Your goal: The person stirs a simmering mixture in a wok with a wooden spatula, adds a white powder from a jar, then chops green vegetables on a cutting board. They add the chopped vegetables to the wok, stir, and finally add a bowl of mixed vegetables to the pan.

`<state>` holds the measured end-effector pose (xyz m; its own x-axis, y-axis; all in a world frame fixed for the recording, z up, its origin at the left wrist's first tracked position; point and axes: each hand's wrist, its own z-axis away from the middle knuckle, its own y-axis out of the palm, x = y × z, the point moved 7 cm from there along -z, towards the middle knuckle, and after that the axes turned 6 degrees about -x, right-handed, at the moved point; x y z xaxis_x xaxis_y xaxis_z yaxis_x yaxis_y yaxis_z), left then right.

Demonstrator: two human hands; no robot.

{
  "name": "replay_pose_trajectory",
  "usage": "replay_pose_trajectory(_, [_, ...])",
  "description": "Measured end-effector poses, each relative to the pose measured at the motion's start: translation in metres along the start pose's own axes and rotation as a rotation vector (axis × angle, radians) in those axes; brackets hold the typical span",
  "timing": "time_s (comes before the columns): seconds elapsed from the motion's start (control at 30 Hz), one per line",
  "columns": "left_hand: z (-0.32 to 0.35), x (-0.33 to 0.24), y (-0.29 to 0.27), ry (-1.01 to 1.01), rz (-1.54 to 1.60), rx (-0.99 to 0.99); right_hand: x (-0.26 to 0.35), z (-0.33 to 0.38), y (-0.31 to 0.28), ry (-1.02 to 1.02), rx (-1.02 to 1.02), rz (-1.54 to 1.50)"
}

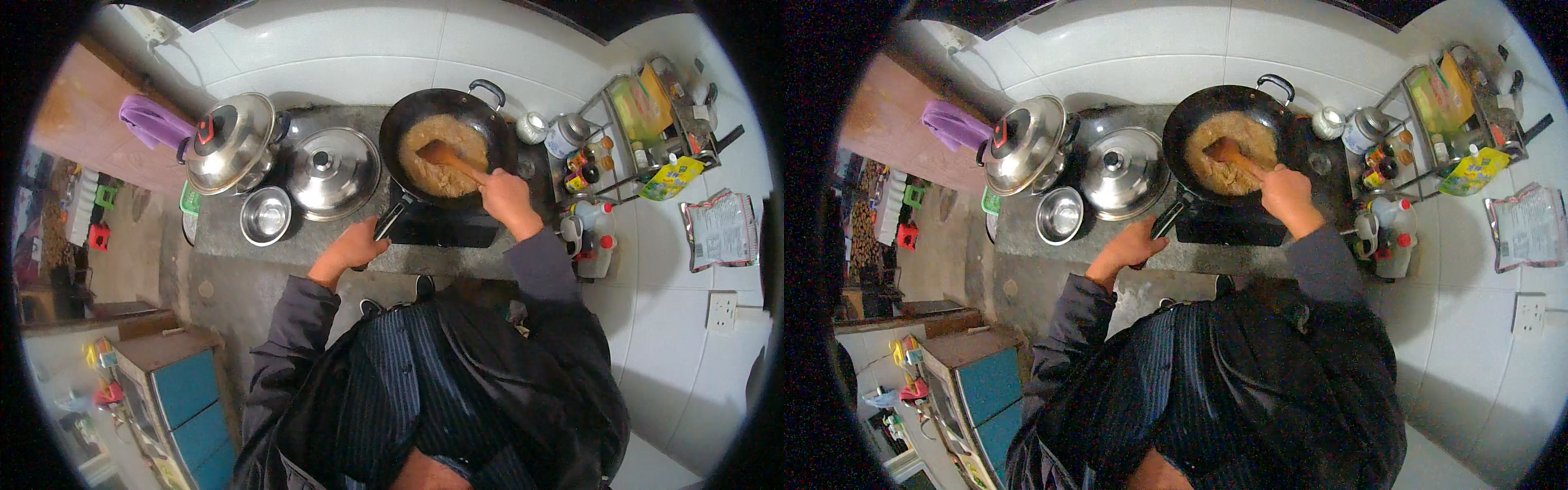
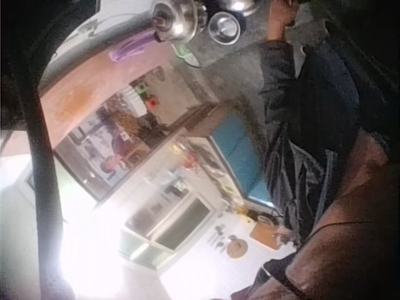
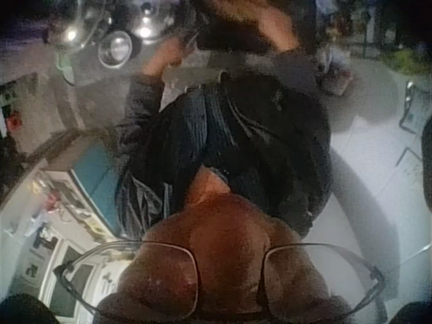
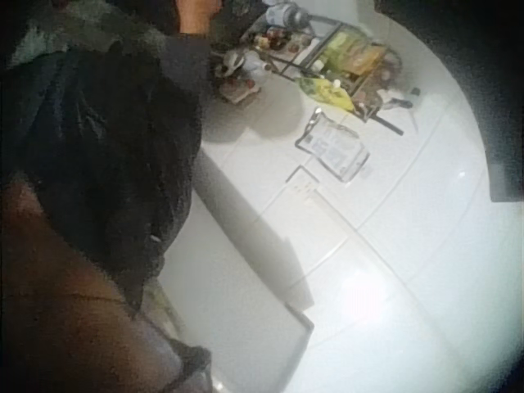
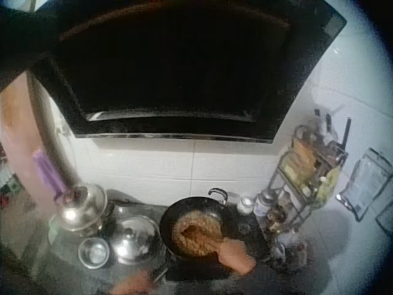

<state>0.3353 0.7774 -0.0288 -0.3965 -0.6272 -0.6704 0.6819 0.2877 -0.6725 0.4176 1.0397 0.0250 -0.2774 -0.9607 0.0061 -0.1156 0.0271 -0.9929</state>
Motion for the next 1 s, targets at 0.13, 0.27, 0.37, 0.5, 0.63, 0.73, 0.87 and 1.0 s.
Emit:
replay_pose_trajectory(0.13, [-0.001,-0.006,-0.004,0.039,0.009,0.004,-0.005,-0.015,-0.014,0.036,-0.078,-0.018])
replay_pose_trajectory(0.27, [-0.002,-0.008,-0.003,0.051,0.046,0.017,-0.017,-0.024,0.016,0.073,-0.052,-0.012])
replay_pose_trajectory(0.37, [-0.002,0.006,0.0,0.046,0.03,-0.018,-0.016,-0.011,-0.002,0.093,-0.036,-0.022])
replay_pose_trajectory(0.5, [-0.006,0.003,0.003,0.078,0.036,-0.019,-0.023,0.02,0.003,0.143,-0.029,-0.002])
replay_pose_trajectory(0.63, [-0.006,0.007,0.005,0.131,0.047,-0.087,-0.018,0.029,0.003,0.164,-0.016,0.007])
replay_pose_trajectory(0.73, [-0.008,0.01,0.006,0.145,0.099,-0.076,-0.004,0.046,-0.005,0.152,0.054,0.027])
replay_pose_trajectory(0.87, [-0.004,0.006,0.003,0.028,0.071,-0.012,0.006,0.055,-0.004,0.203,0.071,0.026])
replay_pose_trajectory(1.0, [0.006,0.007,-0.002,0.135,0.055,-0.174,0.014,0.07,-0.013,0.2,0.115,0.057])
